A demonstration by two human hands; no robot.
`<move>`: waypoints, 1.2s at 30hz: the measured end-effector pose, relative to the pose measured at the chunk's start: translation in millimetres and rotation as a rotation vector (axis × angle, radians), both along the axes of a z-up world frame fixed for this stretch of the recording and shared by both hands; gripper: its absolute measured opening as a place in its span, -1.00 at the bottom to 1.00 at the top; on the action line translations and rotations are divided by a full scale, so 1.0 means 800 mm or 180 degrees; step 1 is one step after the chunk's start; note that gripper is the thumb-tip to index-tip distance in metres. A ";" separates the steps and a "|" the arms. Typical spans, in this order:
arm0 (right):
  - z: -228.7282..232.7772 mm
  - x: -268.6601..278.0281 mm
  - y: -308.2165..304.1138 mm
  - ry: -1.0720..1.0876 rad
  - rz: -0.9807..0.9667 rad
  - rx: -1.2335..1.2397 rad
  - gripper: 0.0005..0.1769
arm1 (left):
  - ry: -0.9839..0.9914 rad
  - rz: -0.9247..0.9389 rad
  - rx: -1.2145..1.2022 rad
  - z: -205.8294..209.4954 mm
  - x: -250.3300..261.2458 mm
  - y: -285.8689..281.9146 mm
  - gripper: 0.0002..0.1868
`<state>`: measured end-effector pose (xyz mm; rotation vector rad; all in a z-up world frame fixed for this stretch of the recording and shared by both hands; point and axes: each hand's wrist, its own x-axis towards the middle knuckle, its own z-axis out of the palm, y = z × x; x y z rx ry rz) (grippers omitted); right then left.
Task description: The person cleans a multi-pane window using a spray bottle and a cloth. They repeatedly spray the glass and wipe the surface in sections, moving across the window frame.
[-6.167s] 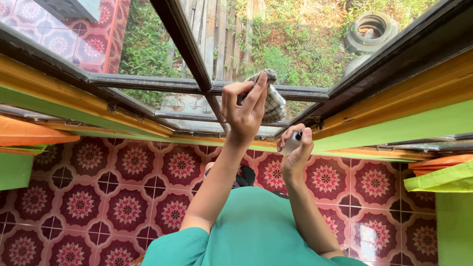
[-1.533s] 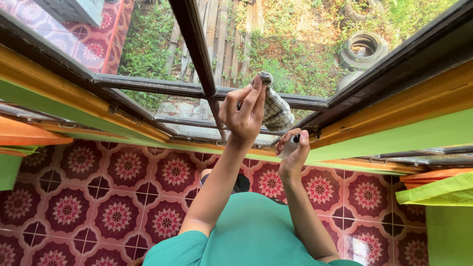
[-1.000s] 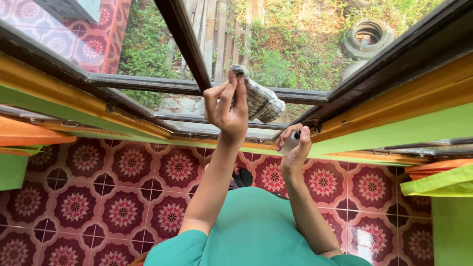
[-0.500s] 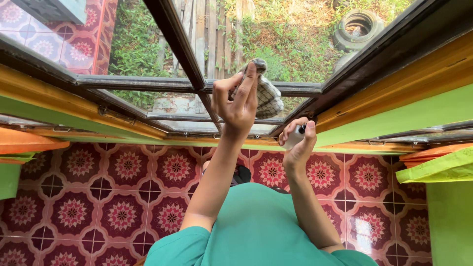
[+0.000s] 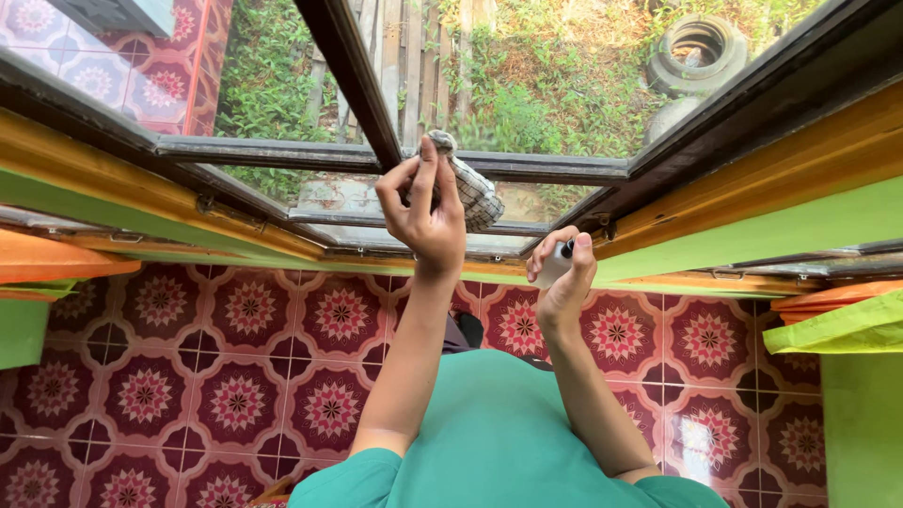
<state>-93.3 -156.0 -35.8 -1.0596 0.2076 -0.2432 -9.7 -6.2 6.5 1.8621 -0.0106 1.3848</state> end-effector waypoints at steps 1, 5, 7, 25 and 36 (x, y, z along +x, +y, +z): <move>-0.001 -0.001 -0.001 0.0007 -0.0023 -0.0009 -0.43 | 0.0002 -0.0042 -0.0022 -0.001 0.000 -0.004 -0.61; 0.000 -0.001 -0.006 0.0015 -0.0151 -0.0025 -0.43 | -0.0016 -0.0225 0.0000 -0.002 0.001 -0.025 -0.64; 0.001 -0.002 -0.010 -0.0001 -0.0221 -0.0023 -0.43 | -0.0080 -0.0359 0.0104 0.000 0.002 -0.038 -0.67; -0.002 -0.009 -0.023 -0.0083 -0.0525 0.0139 -0.48 | -0.0366 -0.0528 0.0139 -0.014 0.028 -0.035 -0.62; -0.001 -0.015 -0.032 -0.0074 -0.0487 0.0108 -0.44 | -0.0429 -0.0643 0.0144 0.020 0.023 -0.051 -0.69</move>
